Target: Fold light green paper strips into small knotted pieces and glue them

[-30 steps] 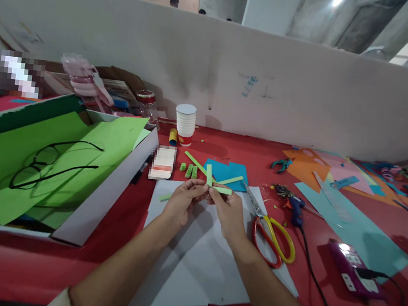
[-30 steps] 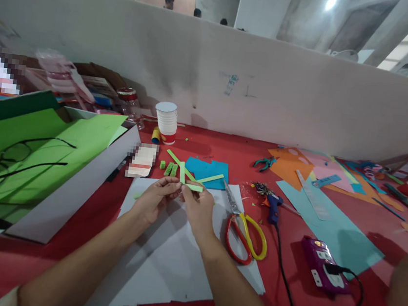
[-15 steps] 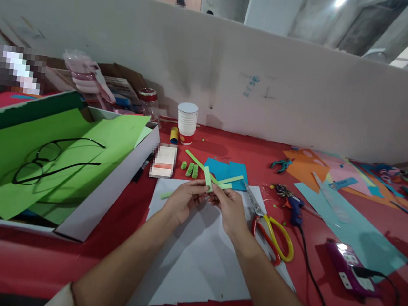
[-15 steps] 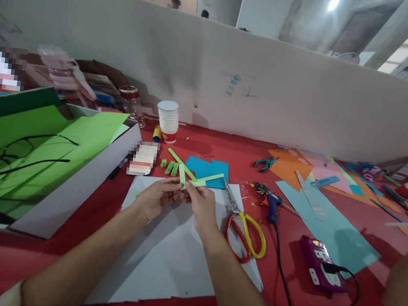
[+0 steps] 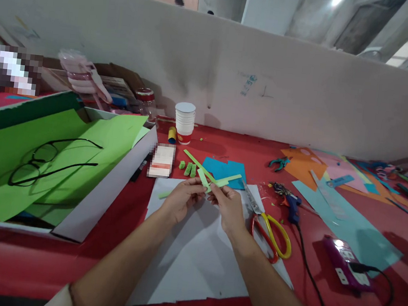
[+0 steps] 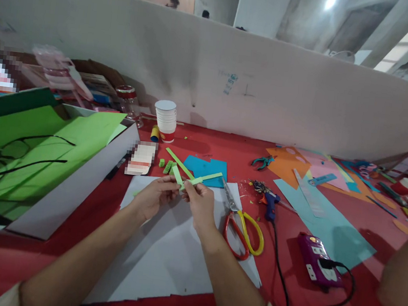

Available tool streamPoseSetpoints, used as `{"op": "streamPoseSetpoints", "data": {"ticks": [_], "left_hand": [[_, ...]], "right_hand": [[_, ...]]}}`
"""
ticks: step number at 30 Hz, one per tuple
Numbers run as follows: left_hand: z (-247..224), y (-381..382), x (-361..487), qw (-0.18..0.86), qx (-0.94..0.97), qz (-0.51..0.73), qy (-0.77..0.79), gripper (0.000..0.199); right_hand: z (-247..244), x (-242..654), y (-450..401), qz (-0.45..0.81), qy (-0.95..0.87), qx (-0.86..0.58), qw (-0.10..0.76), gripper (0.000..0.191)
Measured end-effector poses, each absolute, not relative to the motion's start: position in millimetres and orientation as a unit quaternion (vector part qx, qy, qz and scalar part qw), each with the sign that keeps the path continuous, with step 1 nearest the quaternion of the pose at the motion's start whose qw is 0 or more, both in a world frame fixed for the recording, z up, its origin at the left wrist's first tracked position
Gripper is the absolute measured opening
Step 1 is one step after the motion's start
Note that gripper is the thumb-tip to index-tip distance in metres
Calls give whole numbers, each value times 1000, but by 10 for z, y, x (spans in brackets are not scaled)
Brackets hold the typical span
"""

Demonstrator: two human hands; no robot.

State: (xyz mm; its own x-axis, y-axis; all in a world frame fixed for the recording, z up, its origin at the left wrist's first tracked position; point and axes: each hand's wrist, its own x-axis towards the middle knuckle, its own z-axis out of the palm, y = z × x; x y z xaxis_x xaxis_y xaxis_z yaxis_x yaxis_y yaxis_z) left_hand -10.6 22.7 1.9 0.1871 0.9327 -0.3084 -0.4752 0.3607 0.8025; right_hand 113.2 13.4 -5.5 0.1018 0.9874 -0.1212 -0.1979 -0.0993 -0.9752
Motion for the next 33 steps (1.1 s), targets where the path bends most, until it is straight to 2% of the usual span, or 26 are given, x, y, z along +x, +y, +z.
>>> {"op": "streamPoseSetpoints", "data": {"ticks": [7, 12, 15, 21, 26, 33], "left_hand": [[12, 244, -165, 711, 348, 454, 408, 19], [28, 270, -165, 730, 263, 469, 421, 14], [31, 289, -165, 735, 207, 491, 420, 12], [59, 313, -164, 723, 150, 509, 442, 13], [66, 302, -146, 720, 155, 513, 441, 11], [12, 280, -148, 725, 219, 508, 411, 17]], "right_hand": [[-76, 1177, 161, 546, -434, -502, 511, 28], [-84, 1162, 174, 563, -403, -505, 515, 39], [-103, 1160, 177, 551, -392, -507, 534, 38], [-129, 1201, 177, 454, -478, -507, 555, 17], [-77, 1174, 124, 371, -582, -497, 526, 26], [-69, 1143, 97, 315, -633, -493, 507, 20]]}}
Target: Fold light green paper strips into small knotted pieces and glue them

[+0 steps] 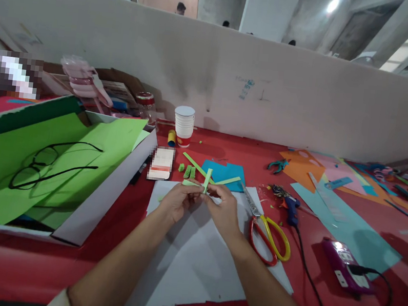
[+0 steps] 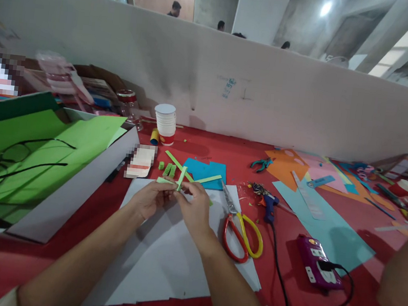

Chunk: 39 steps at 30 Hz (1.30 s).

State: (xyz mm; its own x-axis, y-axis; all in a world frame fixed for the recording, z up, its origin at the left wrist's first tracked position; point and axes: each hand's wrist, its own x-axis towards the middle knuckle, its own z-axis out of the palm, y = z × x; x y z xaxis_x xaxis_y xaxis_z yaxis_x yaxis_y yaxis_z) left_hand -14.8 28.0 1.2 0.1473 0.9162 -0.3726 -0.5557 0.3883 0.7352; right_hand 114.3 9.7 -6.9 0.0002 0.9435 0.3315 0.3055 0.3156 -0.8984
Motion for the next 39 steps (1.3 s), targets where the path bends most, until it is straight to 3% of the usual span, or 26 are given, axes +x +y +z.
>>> {"op": "streamPoseSetpoints", "data": {"ticks": [14, 24, 32, 39], "left_hand": [[12, 291, -193, 725, 225, 505, 411, 18], [-18, 295, -199, 711, 260, 514, 404, 26], [50, 265, -197, 701, 295, 517, 393, 30], [53, 261, -186, 680, 343, 540, 359, 34]], "right_hand": [[-116, 1143, 115, 342, -586, -513, 527, 17], [-149, 1111, 109, 403, -558, -492, 533, 26], [-116, 1099, 72, 394, -583, -464, 539, 20], [-84, 1077, 47, 510, -529, -408, 541, 14]]}}
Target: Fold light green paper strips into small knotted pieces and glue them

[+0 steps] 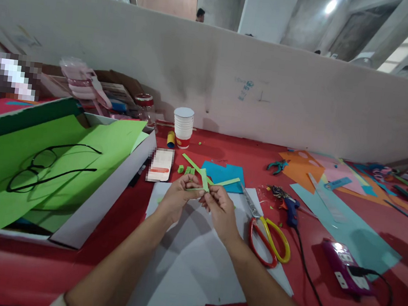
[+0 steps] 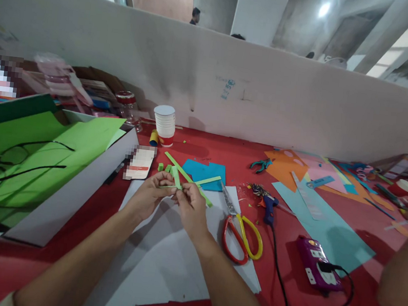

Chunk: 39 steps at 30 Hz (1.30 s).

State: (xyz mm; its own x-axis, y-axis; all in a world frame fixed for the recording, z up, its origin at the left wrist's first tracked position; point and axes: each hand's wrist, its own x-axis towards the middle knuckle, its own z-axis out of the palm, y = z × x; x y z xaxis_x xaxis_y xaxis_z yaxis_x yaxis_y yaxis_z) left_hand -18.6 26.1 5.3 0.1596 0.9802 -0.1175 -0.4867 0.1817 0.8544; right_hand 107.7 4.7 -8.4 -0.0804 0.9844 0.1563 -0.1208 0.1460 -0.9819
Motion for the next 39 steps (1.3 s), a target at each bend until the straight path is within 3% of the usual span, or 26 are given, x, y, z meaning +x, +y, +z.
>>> {"op": "streamPoseSetpoints", "data": {"ticks": [7, 14, 30, 36, 39], "left_hand": [[46, 264, -181, 670, 346, 545, 366, 37], [38, 283, -220, 635, 376, 532, 416, 41], [97, 262, -206, 615, 399, 515, 444, 52], [140, 282, -250, 754, 251, 507, 334, 31], [81, 294, -208, 773, 204, 496, 340, 22]], "right_hand": [[-56, 1074, 49, 520, -521, -411, 537, 13], [-25, 1120, 26, 349, -612, -498, 505, 13], [-73, 1126, 122, 522, -460, -484, 530, 15], [5, 1152, 147, 602, -360, -429, 569, 14], [25, 1161, 148, 622, -334, -414, 574, 14]]}}
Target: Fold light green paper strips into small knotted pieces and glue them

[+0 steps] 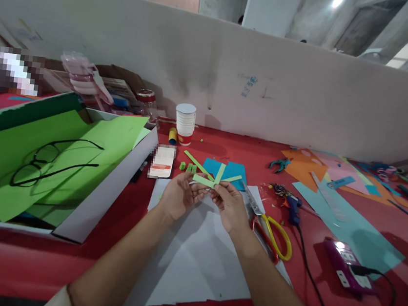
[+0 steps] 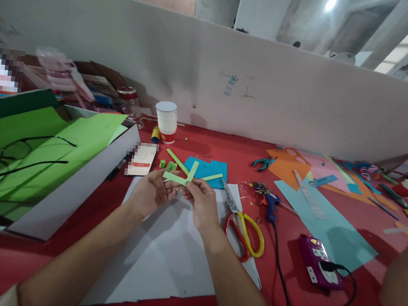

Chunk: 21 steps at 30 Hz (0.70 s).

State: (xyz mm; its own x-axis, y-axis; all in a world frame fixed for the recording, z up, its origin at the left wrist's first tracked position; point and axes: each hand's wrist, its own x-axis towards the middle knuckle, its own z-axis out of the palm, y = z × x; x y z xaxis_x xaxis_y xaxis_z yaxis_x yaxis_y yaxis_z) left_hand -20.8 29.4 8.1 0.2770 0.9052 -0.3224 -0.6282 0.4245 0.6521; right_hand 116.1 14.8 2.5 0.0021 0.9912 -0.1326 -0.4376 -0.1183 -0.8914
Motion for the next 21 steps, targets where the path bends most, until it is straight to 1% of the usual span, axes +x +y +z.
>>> {"op": "streamPoseSetpoints", "data": {"ticks": [2, 3, 6, 16, 21], "left_hand": [[30, 284, -162, 750, 225, 499, 371, 11], [9, 275, -141, 737, 240, 504, 380, 11], [-20, 249, -108, 716, 259, 516, 391, 20], [-19, 262, -142, 690, 299, 513, 413, 27], [6, 248, -152, 655, 352, 516, 425, 25]], "right_hand": [[31, 1156, 143, 622, -328, -418, 576, 14], [31, 1151, 139, 619, -329, -421, 575, 14], [20, 1130, 131, 612, -342, -426, 572, 14], [-59, 1116, 128, 552, -411, -447, 570, 14], [-89, 1135, 132, 520, -433, -472, 565, 17]]}}
